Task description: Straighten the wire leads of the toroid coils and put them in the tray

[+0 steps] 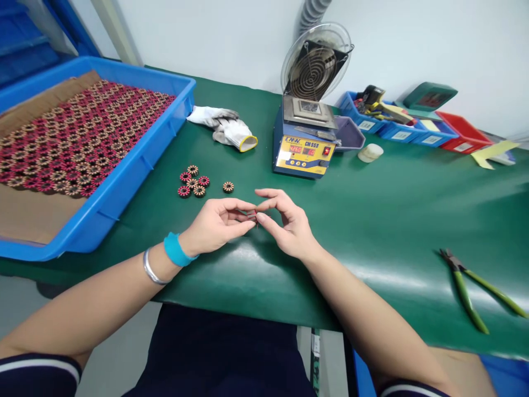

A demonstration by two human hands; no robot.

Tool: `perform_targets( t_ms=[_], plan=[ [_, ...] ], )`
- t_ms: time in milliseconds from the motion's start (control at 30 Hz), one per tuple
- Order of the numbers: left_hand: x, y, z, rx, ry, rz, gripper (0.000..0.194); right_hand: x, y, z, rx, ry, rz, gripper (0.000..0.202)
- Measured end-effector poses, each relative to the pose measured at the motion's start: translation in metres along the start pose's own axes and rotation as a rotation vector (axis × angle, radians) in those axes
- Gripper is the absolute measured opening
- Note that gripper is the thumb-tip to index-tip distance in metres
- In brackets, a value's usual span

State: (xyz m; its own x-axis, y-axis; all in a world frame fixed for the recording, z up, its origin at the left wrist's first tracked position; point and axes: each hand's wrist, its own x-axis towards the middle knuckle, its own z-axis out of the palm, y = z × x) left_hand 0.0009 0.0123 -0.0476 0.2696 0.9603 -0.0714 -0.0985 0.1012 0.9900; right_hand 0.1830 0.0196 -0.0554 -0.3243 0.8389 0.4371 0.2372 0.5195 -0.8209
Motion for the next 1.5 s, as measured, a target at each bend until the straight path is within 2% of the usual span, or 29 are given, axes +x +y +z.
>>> perform_targets(
  t_ms=[133, 267, 467, 667, 800, 867, 1000, 1100, 1333, 1500],
  plan=[
    [-0.001, -0.003, 0.001, 0.012, 0.015, 0.016, 0.033, 0.002, 0.006, -0.002, 0.083, -0.053, 0.103, 0.025],
    [-0.002, -0.007, 0.001, 0.086, 0.055, 0.121, 0.033, 0.001, 0.006, -0.002, 0.132, -0.074, 0.154, 0.029],
    [-0.003, -0.007, 0.002, 0.198, 0.045, 0.243, 0.026, 0.001, 0.004, 0.0, 0.146, -0.061, 0.184, 0.032],
    [-0.003, -0.006, 0.0, 0.169, 0.003, 0.2, 0.026, 0.002, 0.01, -0.005, 0.18, -0.018, 0.194, 0.031],
    [-0.002, -0.003, -0.002, 0.065, -0.037, 0.166, 0.027, 0.006, 0.015, -0.011, 0.307, 0.098, 0.276, 0.036],
    [-0.002, -0.002, -0.002, 0.036, -0.055, 0.174, 0.026, 0.007, 0.015, -0.012, 0.376, 0.089, 0.296, 0.033],
    [-0.001, -0.002, -0.003, 0.046, -0.083, 0.191, 0.025, 0.006, 0.011, -0.009, 0.421, -0.072, 0.261, 0.027],
    [-0.001, -0.003, -0.003, 0.07, -0.08, 0.199, 0.024, 0.005, 0.009, -0.007, 0.369, -0.136, 0.205, 0.022],
    [0.0, -0.002, -0.006, 0.155, -0.108, 0.275, 0.016, 0.004, 0.002, -0.008, 0.204, -0.163, 0.109, 0.006],
    [0.0, -0.002, -0.006, 0.199, -0.138, 0.311, 0.011, 0.004, 0.0, -0.007, 0.131, -0.186, 0.071, 0.008]
  ],
)
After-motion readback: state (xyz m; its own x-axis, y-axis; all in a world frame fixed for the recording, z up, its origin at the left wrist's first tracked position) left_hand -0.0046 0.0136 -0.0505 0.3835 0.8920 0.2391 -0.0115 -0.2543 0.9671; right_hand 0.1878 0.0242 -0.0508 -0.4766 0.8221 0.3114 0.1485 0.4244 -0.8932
